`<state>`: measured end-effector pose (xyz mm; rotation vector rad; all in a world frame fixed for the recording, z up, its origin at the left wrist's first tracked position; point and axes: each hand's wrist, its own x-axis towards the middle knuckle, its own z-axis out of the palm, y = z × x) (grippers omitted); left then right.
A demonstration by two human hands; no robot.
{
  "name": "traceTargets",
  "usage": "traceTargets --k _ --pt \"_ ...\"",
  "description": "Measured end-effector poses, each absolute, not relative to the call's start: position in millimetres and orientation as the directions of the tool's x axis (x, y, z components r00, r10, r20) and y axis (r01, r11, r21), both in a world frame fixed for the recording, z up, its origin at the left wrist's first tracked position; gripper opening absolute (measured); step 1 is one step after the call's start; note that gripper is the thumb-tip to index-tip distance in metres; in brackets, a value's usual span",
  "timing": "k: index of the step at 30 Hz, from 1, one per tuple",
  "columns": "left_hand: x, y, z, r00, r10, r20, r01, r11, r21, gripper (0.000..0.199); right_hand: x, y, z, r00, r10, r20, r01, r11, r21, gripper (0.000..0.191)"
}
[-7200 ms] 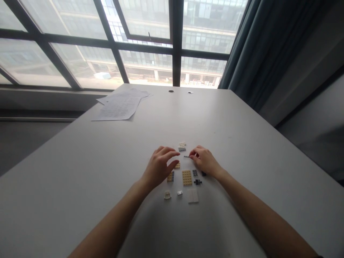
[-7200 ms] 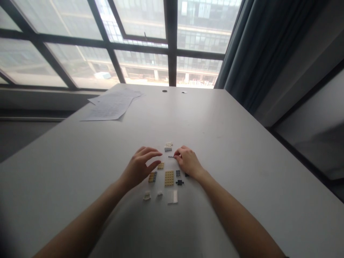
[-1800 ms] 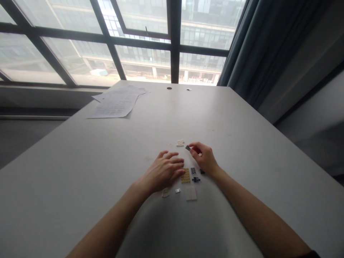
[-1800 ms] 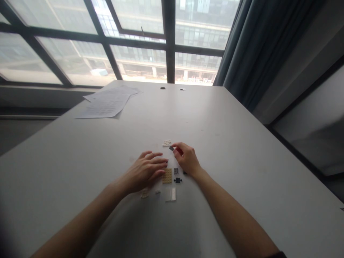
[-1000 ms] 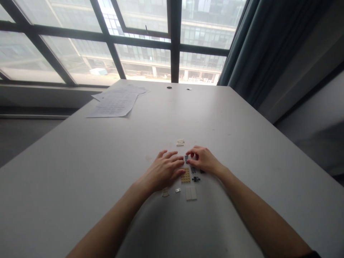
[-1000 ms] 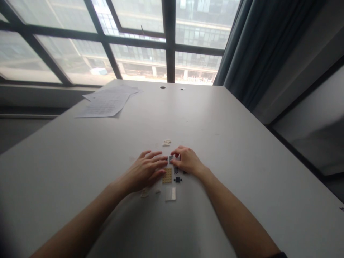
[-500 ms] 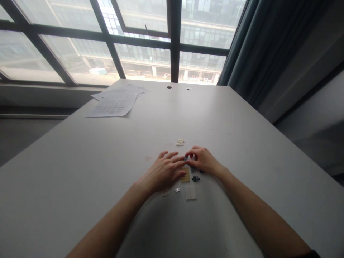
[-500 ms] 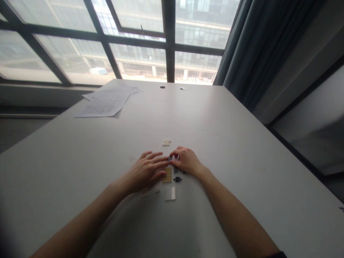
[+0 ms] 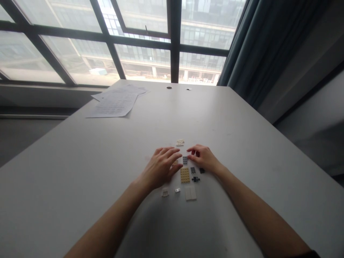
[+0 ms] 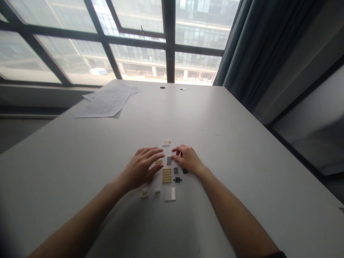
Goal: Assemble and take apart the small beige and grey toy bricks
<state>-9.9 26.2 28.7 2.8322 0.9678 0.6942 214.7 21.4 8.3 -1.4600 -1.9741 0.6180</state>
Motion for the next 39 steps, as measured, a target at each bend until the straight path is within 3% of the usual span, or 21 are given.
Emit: traceTargets --k 5,11,15,22,27,39 --pt "-14.8 27.7 35.8 0.573 0.635 0.519 0.62 -0.749 0.232 0.022 215.7 30.3 9.7 -0.156 0.969 0.194 0.726 0.245 -0.642 0.021" --pt "-16.4 29.3 31.8 0.536 0.613 0.58 0.622 -0.752 0.218 0.02 204.6 47.7 15.3 -0.256 0.953 0.16 0.874 0.299 -0.382 0.036" --pt "-17.5 30.7 30.2 0.533 0.582 0.615 0.606 -0.769 0.203 0.016 200.0 49.2 14.3 -0.302 0.94 0.16 0.899 0.336 -0.282 0.034" --pt "-18.2 30.7 30.7 0.508 0.562 0.653 0.597 -0.776 0.203 0.015 216.2 40.9 10.1 -0.223 0.948 0.226 0.867 0.299 -0.399 0.011" --pt "-17.4 30.3 30.3 0.514 0.539 0.667 0.577 -0.793 0.197 0.013 224.6 42.4 8.7 -0.205 0.954 0.217 0.854 0.283 -0.437 0.018" --pt "-12.4 27.7 30.2 0.55 0.504 0.666 0.527 -0.828 0.192 0.011 218.5 17.7 12.8 -0.148 0.93 0.336 0.777 0.32 -0.543 0.007"
